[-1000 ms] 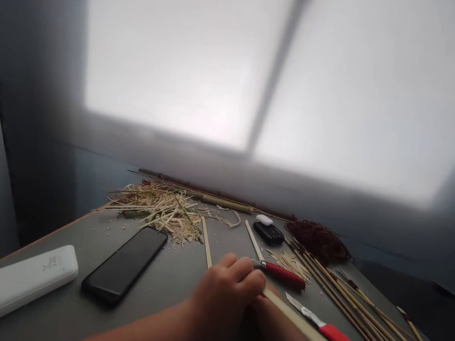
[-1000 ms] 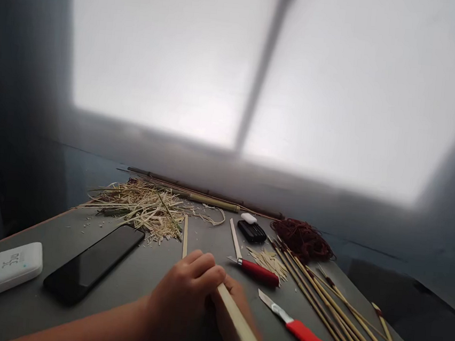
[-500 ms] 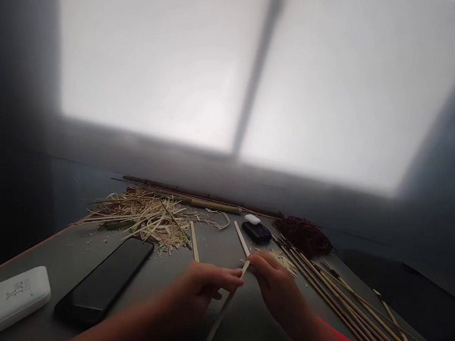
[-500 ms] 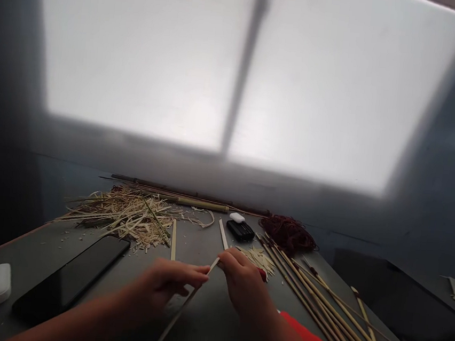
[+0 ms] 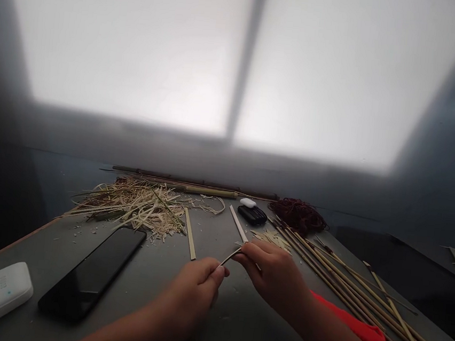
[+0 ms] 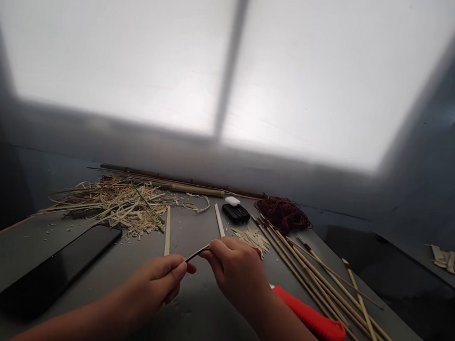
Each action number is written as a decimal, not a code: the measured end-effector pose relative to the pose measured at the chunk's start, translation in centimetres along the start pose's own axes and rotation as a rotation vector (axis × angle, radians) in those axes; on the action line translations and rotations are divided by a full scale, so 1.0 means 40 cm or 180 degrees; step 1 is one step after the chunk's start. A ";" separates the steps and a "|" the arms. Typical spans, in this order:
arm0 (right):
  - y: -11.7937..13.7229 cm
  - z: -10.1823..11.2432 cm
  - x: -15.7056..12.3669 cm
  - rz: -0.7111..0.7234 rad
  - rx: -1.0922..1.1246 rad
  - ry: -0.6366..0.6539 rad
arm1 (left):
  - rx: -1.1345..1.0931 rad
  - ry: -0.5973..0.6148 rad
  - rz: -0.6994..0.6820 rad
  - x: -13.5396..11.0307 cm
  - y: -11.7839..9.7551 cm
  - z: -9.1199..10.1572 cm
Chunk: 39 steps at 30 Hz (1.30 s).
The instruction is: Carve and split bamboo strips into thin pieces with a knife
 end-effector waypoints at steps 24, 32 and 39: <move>0.144 -0.007 -0.020 0.0499 -0.0589 -0.0562 | -0.2032 -0.0469 0.0865 0.031 0.035 0.003; 0.131 0.027 -0.036 0.0719 -0.0562 -0.0587 | -0.2193 -0.0065 0.0867 0.042 0.062 -0.014; 0.133 0.041 -0.046 0.1048 -0.0825 -0.0413 | -0.2089 0.0024 0.1029 0.041 0.055 -0.024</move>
Point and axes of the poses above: each hand's wrist, its own x-axis towards the middle knuckle, its own z-axis out of the back of the hand, y = z × x, the point moved 7 cm from there along x, towards the middle knuckle, and after that the axes turned 11 degrees about y, right-handed, at the moved point
